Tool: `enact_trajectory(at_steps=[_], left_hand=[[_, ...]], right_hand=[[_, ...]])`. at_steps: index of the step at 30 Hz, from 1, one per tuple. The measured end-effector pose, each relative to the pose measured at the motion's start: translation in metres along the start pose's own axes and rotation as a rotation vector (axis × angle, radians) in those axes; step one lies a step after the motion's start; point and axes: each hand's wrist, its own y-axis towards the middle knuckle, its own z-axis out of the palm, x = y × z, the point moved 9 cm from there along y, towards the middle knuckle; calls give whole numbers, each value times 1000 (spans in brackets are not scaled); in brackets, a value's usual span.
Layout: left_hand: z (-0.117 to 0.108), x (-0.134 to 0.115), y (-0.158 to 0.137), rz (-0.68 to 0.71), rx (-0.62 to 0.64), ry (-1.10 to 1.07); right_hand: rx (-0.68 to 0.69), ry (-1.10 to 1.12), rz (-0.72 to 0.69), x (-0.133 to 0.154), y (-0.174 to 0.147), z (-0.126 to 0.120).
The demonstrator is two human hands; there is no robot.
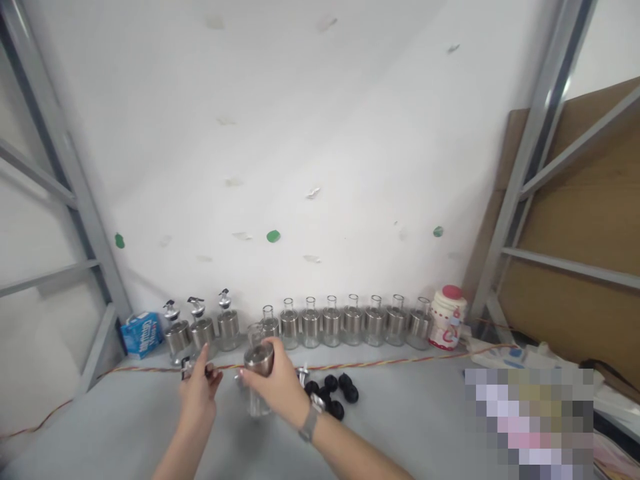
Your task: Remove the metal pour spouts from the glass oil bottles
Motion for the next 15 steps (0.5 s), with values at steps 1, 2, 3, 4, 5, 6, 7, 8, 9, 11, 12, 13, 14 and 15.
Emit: enact_trajectory(at_steps=[1,2,3,4,5,6,7,8,9,11,12,13,14,15], left_hand=[[-1,3,0,2,3,10],[-1,6,1,5,6,21],[-2,8,3,11,10,31],[-2,9,4,19,14,41],[-3,11,7,25,19,52],[-4,12,9,29,27,63],[-4,13,11,30,36,73],[-5,14,14,30,45,82],[-6,15,16,30,52,88],[-7,16,19,31,59,99],[-8,16,20,32,61,103],[-8,17,21,32,63,108],[-8,18,22,32,66,114],[-8,18,22,32,71,120]], right_hand=[[-9,84,-19,-4,15,8],[-25,117,-47,-7,29,16],[-57,103,-77,-10,43,23],[-91,66,-110,-13,55,30],[-127,14,-140,-16,65,37],[-158,-49,-159,-20,73,43],[-182,-72,-157,-27,80,48],[-195,-87,-152,-33,86,54],[-204,-98,-142,-39,90,58],[-215,-112,-124,-50,94,63],[-220,-123,-118,-54,95,65],[-223,-136,-114,-57,96,65],[-227,-149,-110,-60,97,66],[-229,-164,-107,-61,97,66]])
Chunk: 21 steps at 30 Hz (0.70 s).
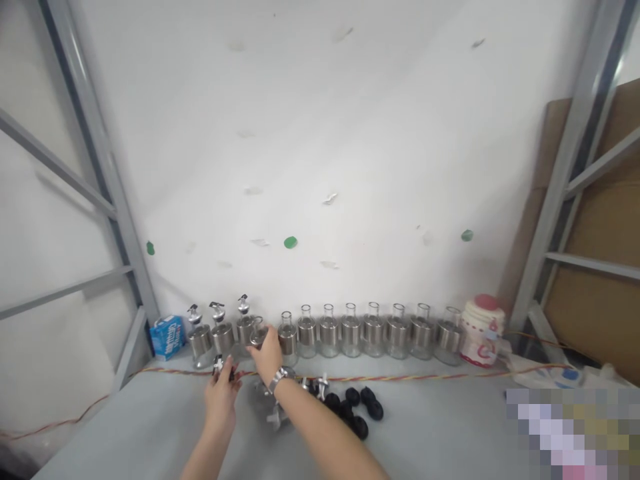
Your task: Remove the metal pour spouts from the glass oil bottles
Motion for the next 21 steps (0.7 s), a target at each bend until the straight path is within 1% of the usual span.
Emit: enact_trajectory(at_steps=[3,6,7,9,11,12,14,16,19,21], left_hand=[[2,-1,-2,12,21,23],[6,-8,-8,66,38,55],[7,-12,-12,91,45,65],[12,-19,-22,130,63,81],[21,-25,-36,172,110,112],[28,-27,-45,192,149,140],[44,-27,-66,220,266,220],[62,-15,-88,168,415,258],[83,10,-124,71,653,305],[90,24,-141,61,766,383]], right_hand=[[-2,-40,-9,4,-4,-2],[10,-70,-63,17,-22,-15],[22,-83,-97,24,-32,-22],[59,-145,-225,41,-55,-40],[78,-180,-276,48,-78,-65],[90,-183,-270,48,-88,-78],[136,-170,-235,43,-104,-100],[193,-158,-180,34,-114,-115],[256,-115,-62,17,-119,-125],[248,-56,33,5,-119,-128]])
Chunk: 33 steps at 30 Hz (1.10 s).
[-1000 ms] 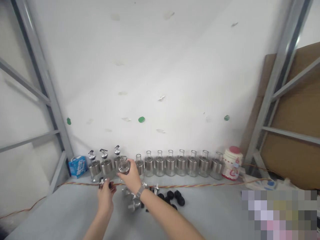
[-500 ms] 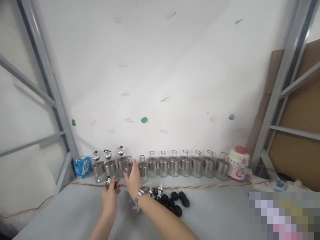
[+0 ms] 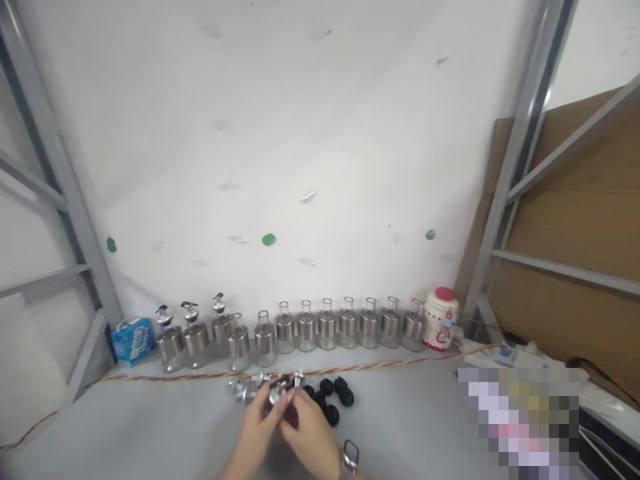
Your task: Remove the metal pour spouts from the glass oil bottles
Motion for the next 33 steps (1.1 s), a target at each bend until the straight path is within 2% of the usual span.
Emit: enact_trajectory(at_steps=[3,9,11,14,16,18,20,22,25,27,31,33], left_hand=[[13,8,-6,7,77,74],[15,10,-7,19,142,42],[16,4,-6,23,169,-28],[17,-11,-5,51,227,-131],[18,-16,-6,49,271,-94],[15,-16,-6,53,260,47],[9,-15,-6,83,205,205],[5,-13,-7,117,162,293],[7,-9,-7,143,203,336],[11,-9,-7,188,252,422],[16,-12,-7,309,279,674],[18,-14,-8,369,280,780]], right_hand=[[-49,108,96,-13,0,-3],[-65,246,110,-14,-3,-7],[35,399,173,-18,-3,2],[263,686,325,-25,-8,23],[359,827,388,-25,-13,32],[419,881,399,-23,-16,39],[448,837,377,-22,-17,45],[387,725,373,-27,-15,46],[229,525,342,-34,-12,39],[181,436,308,-34,-12,34],[243,363,379,-41,-14,36],[214,320,325,-40,-11,30]])
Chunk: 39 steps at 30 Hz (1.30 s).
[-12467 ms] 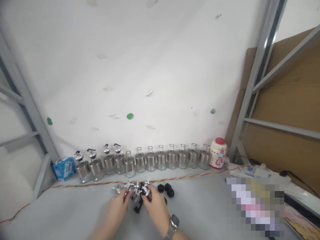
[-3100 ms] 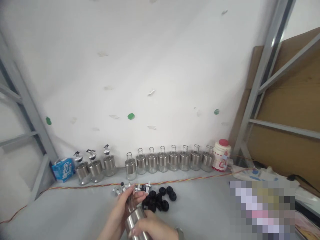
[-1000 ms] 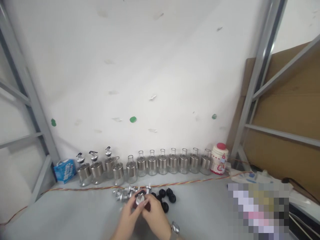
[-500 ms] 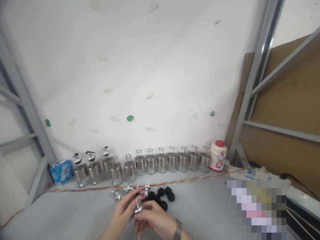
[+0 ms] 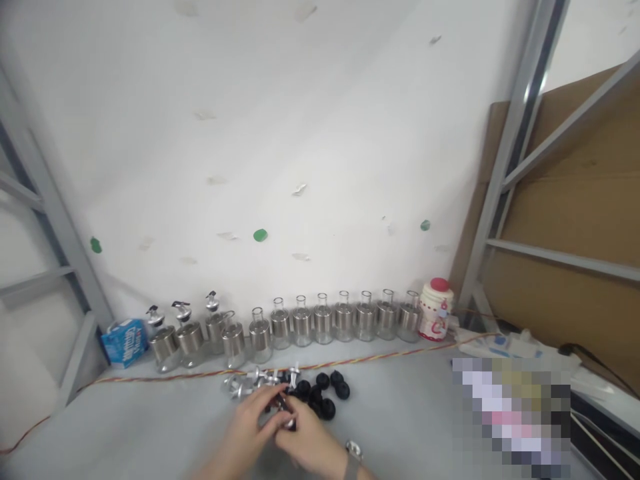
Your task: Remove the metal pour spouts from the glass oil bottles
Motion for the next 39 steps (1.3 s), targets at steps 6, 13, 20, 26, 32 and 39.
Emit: enact_trajectory(at_steps=[6,13,20,26,32,39], left_hand=[[-2,-16,-2,94,-34,398],[9,-31,-7,202,-59,774],[19,-9,-1,88,-91,572],[27,3,5,-25,-112,425],[30,7,4,-105,-150,406],[29,4,5,-120,-145,349]], right_hand=[[-89,-167,-97,4,1,-10],[-157,-251,-146,25,-6,-15],[-186,-467,-170,40,-9,-18],[-256,-699,-108,43,-12,-28],[-275,-815,-92,46,-14,-29],[-260,-830,-101,48,-15,-30]])
